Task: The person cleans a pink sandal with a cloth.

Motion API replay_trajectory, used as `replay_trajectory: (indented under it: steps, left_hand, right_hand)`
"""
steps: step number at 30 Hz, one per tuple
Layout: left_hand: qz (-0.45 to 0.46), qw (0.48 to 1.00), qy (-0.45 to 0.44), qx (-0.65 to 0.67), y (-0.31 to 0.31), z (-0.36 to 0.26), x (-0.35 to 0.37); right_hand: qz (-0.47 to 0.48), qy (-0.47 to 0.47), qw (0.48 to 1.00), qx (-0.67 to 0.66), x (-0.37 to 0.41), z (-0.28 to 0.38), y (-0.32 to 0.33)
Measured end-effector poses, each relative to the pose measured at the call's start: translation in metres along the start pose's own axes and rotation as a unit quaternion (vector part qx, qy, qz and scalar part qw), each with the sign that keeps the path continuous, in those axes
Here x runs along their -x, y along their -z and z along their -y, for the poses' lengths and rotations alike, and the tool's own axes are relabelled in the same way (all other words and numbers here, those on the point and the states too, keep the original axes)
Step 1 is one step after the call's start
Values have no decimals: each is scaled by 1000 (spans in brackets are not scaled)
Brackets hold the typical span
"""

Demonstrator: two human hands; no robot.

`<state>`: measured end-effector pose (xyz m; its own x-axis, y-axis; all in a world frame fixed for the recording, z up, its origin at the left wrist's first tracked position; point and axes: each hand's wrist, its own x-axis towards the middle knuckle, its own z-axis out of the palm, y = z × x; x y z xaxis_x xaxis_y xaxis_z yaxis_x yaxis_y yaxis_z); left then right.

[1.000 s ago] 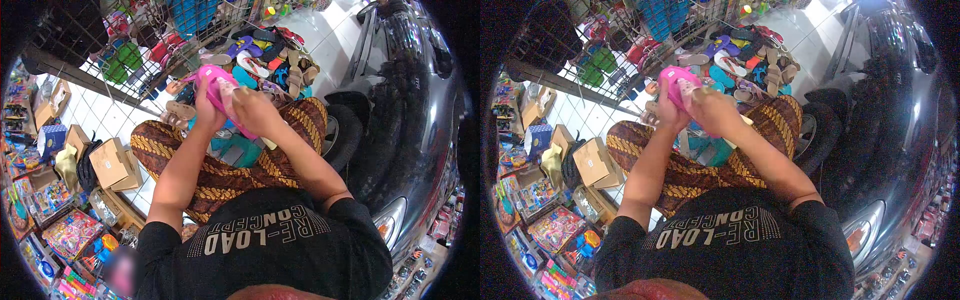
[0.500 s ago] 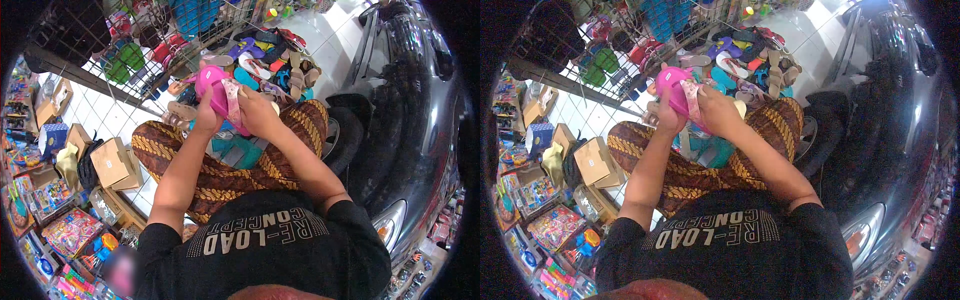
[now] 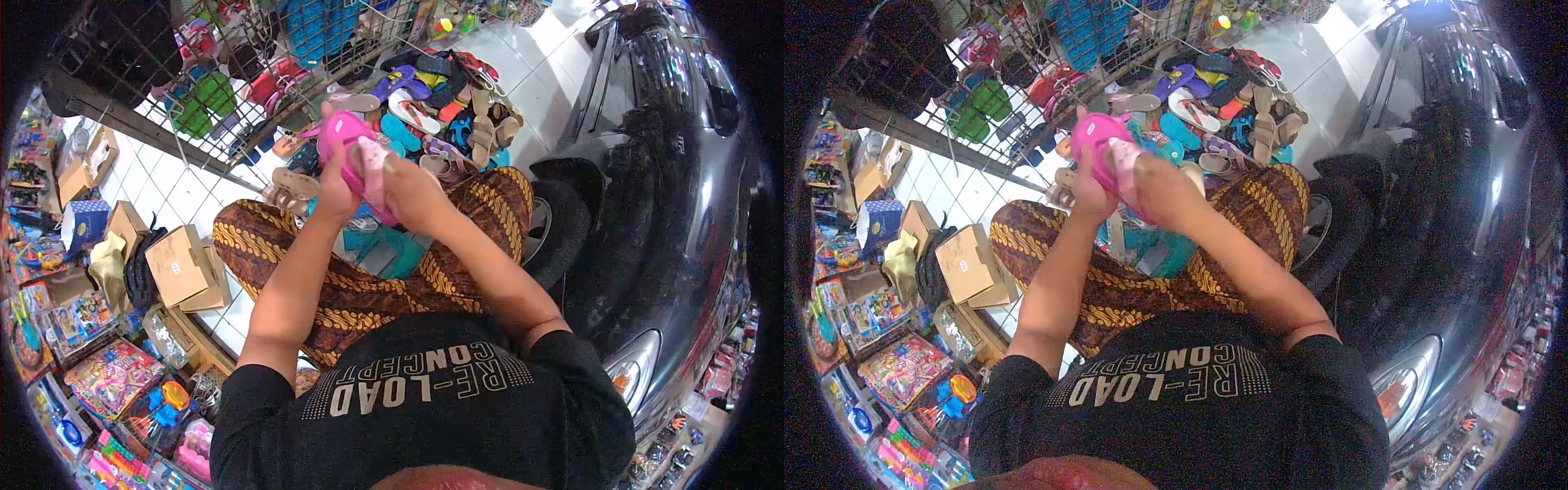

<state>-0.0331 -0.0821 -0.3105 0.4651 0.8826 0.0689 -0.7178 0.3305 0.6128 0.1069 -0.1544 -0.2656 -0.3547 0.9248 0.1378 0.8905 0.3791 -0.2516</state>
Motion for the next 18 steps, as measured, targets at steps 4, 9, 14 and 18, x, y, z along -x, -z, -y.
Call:
replay_trajectory:
  steps: [4,9,14,18]
  left_hand:
    - [-54,996,6,72,-1,-21,-10]
    - [-108,991,-29,72,-1,-49,-17]
    - [-65,986,37,147,16,-42,-20]
    - [-43,991,32,119,-3,-31,-14]
  right_hand:
    - [24,-18,999,-21,13,26,11]
    - [97,-55,987,-115,31,36,53]
    - [134,29,947,-291,21,3,88]
    - [51,-80,995,-37,11,27,70]
